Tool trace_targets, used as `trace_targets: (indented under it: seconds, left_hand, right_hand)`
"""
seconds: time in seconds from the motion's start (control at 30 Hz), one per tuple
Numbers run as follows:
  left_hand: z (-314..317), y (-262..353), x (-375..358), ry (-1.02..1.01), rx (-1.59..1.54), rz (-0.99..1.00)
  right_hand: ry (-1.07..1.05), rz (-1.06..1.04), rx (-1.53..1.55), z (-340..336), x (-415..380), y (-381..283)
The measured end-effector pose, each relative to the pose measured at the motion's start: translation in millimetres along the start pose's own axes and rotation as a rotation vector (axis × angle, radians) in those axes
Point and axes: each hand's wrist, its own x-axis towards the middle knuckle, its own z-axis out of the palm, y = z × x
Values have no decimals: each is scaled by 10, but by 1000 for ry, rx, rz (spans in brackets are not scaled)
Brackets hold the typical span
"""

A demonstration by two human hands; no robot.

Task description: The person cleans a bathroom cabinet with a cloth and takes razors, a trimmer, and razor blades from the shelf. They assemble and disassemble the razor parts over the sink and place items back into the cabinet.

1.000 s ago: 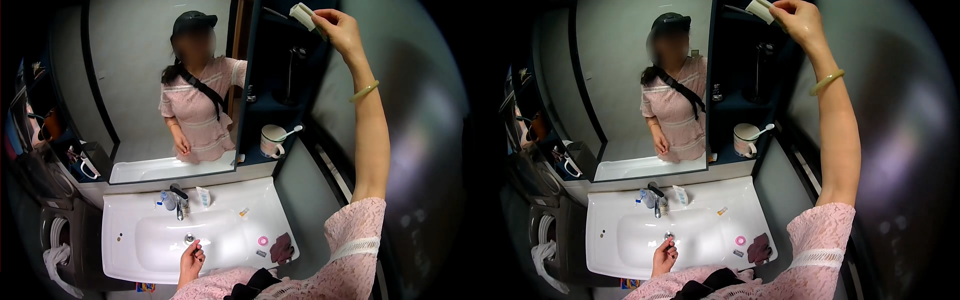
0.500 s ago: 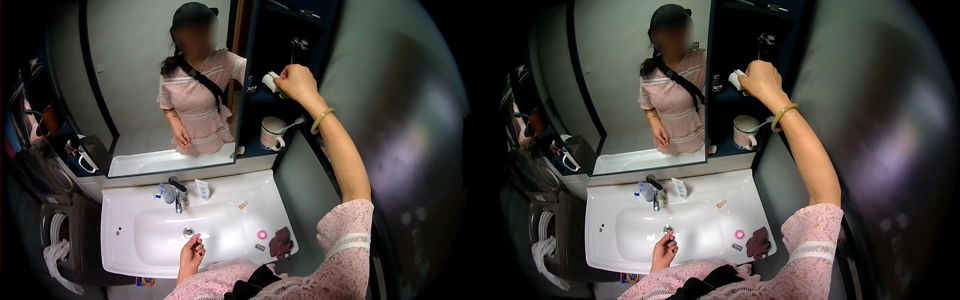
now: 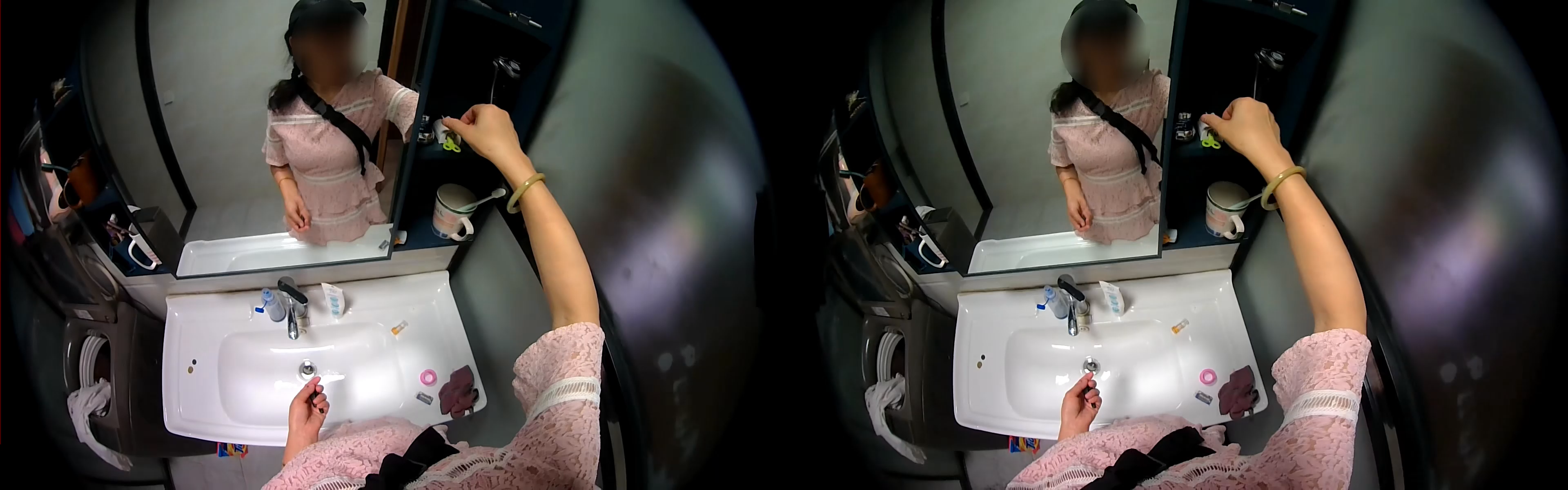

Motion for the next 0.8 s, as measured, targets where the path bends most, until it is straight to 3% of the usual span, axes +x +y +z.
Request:
trace_targets:
  seconds: [0.13,0.2,0.23,0.3,0.43,0.8]
  left_hand:
    - [-4,4,15,-3,0,16]
    - [-10,-3,24,-1,5,16]
    - [-11,-4,24,0,14,18]
    - [29,-1,7,-1,15,1]
    - [51,-3,2,-7,-11,4]
    - [27,6,-14,20,0,4]
  right_hand:
    - [-43,-210,141,-54,-18,200]
    - [-123,-415,142,-55,-48,236]
    - [-126,-411,140,-64,-64,220]
    - [-228,-180,163,-77,-81,150]
    - [-256,-37,275,-54,-38,112]
    - [-126,-174,167,38,54,110]
